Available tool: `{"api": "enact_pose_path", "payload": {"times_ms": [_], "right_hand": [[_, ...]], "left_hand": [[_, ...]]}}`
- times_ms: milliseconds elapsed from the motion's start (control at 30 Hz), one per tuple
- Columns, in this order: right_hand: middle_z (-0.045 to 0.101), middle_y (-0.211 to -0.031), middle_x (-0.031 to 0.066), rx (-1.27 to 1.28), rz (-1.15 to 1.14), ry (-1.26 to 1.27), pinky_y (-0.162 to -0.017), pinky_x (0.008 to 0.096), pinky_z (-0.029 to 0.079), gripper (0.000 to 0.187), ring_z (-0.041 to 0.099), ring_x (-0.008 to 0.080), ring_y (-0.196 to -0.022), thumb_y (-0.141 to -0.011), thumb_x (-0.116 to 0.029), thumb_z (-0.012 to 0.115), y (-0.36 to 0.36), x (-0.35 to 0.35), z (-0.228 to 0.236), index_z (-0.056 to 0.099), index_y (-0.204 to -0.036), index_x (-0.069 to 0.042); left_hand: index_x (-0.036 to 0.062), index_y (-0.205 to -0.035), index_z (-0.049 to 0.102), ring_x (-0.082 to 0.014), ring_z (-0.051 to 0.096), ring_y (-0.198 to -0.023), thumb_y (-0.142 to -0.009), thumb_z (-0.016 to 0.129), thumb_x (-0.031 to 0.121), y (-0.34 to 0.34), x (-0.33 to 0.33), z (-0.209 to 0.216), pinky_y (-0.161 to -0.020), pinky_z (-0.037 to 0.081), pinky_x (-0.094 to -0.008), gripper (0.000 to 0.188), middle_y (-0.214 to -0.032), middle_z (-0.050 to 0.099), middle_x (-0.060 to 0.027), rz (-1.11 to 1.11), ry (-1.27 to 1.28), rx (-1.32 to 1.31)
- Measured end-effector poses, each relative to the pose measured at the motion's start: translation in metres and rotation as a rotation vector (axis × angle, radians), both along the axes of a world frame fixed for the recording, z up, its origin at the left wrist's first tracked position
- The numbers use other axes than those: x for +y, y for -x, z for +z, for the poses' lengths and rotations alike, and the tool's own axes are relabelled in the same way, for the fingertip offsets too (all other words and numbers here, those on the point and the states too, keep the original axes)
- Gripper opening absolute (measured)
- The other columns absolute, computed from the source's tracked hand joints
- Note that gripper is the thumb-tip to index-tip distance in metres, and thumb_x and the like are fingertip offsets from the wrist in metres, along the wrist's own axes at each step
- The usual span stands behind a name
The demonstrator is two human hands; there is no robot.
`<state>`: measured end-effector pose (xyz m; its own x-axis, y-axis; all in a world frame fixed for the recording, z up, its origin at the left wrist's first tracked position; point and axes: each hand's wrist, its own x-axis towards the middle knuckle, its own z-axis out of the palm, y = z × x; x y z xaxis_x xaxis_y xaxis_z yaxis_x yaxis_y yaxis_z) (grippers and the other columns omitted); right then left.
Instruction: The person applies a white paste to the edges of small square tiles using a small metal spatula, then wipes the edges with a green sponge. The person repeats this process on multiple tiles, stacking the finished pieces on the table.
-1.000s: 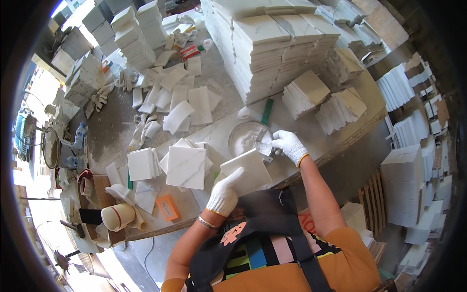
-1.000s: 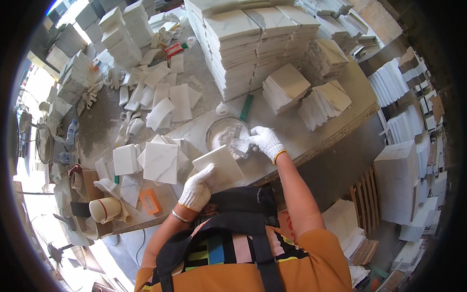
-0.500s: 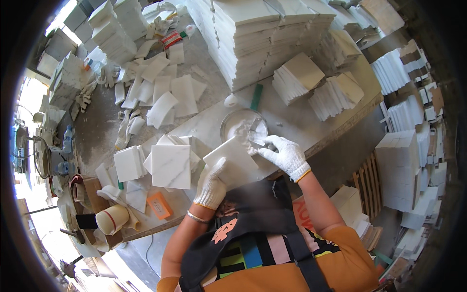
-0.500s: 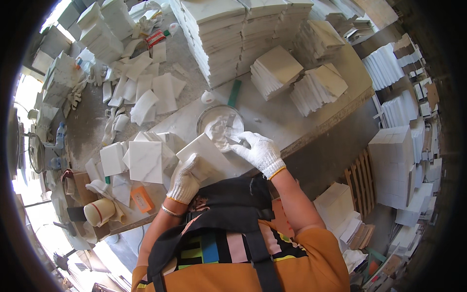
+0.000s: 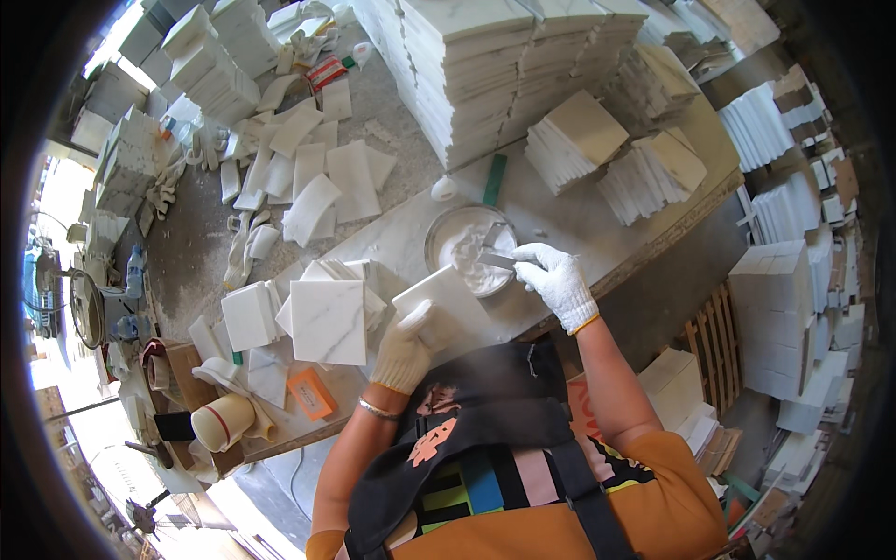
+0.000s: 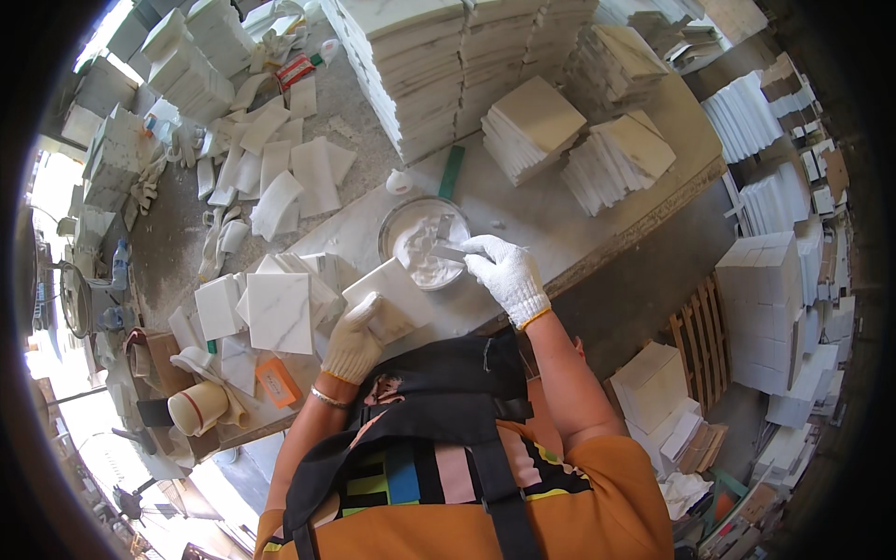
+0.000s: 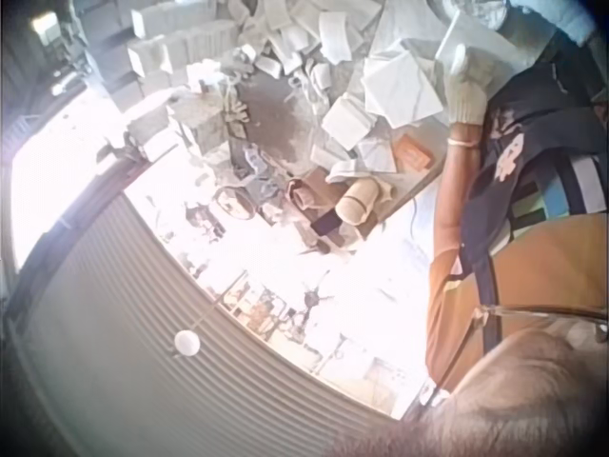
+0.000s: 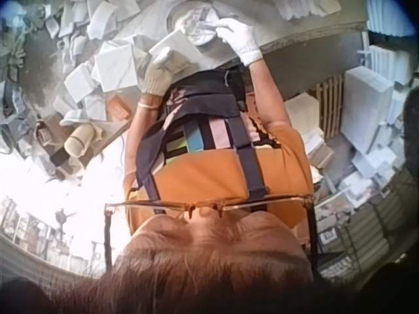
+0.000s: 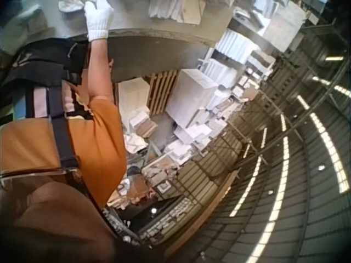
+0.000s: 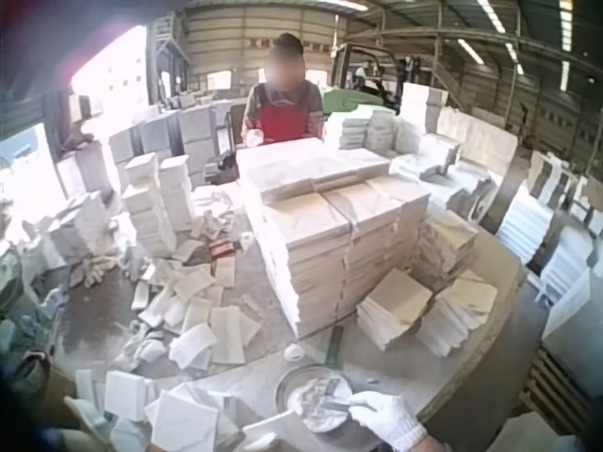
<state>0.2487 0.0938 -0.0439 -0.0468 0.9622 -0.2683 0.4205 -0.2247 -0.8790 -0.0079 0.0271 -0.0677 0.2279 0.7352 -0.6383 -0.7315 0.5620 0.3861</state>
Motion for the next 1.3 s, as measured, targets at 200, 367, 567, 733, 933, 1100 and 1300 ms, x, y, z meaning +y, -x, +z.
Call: {"api": "enact_pose_path", "payload": {"times_ms": [200, 367, 567, 733, 933, 1100, 1300], "right_hand": [[0.074, -0.089, 0.0062, 0.086, -0.028, 0.112, -0.063, 0.0263, 0.053, 0.027, 0.065, 0.0089, -0.066, -0.086, -0.014, 0.067, -0.004, 0.006, -0.023, 0.073, -0.111, -0.005], [0.073, -0.087, 0.0063, 0.199, -0.022, 0.193, -0.061, 0.025, 0.052, 0.027, 0.064, 0.01, -0.065, -0.086, -0.013, 0.066, -0.001, 0.005, -0.025, 0.072, -0.11, -0.002], [0.07, -0.081, 0.0019, 0.295, -0.123, 0.308, -0.051, 0.016, 0.038, 0.022, 0.059, 0.0038, -0.06, -0.089, -0.014, 0.066, 0.003, 0.004, 0.013, 0.07, -0.109, -0.004], [0.071, -0.082, 0.0042, 0.354, -0.159, 0.205, -0.054, 0.017, 0.043, 0.023, 0.063, 0.0059, -0.065, -0.09, -0.013, 0.067, 0.007, -0.001, 0.027, 0.07, -0.11, -0.002], [0.071, -0.092, 0.0059, 0.413, -0.133, 0.125, -0.063, 0.0205, 0.051, 0.023, 0.065, 0.0078, -0.075, -0.091, -0.008, 0.065, 0.014, -0.004, 0.036, 0.069, -0.113, 0.0], [0.071, -0.097, 0.005, 0.38, -0.118, 0.097, -0.066, 0.0225, 0.053, 0.022, 0.065, 0.007, -0.08, -0.092, -0.006, 0.065, 0.018, -0.007, 0.037, 0.069, -0.113, 0.0], [0.071, -0.097, 0.0035, 0.331, -0.102, 0.034, -0.067, 0.023, 0.053, 0.022, 0.064, 0.0062, -0.081, -0.092, -0.004, 0.065, 0.023, -0.011, 0.034, 0.07, -0.113, 0.0]], "left_hand": [[0.0053, -0.132, 0.05, -0.0273, 0.062, -0.111, -0.096, 0.06, 0.014, 0.002, 0.001, -0.028, -0.091, 0.056, -0.0509, 0.038, -0.122, 0.059, -0.0091, -0.039, -0.067, 0.025], [0.0039, -0.135, 0.047, -0.0312, 0.063, -0.113, -0.095, 0.06, 0.014, 0.001, 0.003, -0.04, -0.092, 0.056, -0.0551, 0.043, -0.125, 0.059, -0.0112, -0.02, -0.097, -0.014], [0.0046, -0.13, 0.05, -0.0292, 0.064, -0.109, -0.095, 0.061, 0.011, -0.001, 0.003, -0.038, -0.09, 0.059, -0.0517, 0.038, -0.121, 0.06, -0.0089, -0.026, -0.097, -0.022], [0.0053, -0.123, 0.055, -0.0217, 0.065, -0.106, -0.097, 0.058, 0.01, -0.004, 0.003, -0.038, -0.088, 0.061, -0.0444, 0.027, -0.116, 0.062, -0.0057, 0.014, -0.093, -0.009], [0.0051, -0.123, 0.056, -0.0205, 0.065, -0.105, -0.099, 0.055, 0.011, -0.005, 0.004, -0.031, -0.089, 0.061, -0.044, 0.024, -0.115, 0.063, -0.0057, 0.016, -0.103, 0.02], [0.0043, -0.122, 0.056, -0.0221, 0.065, -0.105, -0.099, 0.056, 0.012, -0.005, 0.005, -0.025, -0.088, 0.061, -0.0456, 0.025, -0.115, 0.063, -0.0063, -0.032, -0.126, 0.062], [0.0043, -0.122, 0.057, -0.022, 0.065, -0.105, -0.095, 0.061, 0.007, -0.004, 0.005, -0.027, -0.088, 0.061, -0.0462, 0.027, -0.116, 0.062, -0.0063, -0.037, -0.139, 0.114]]}}
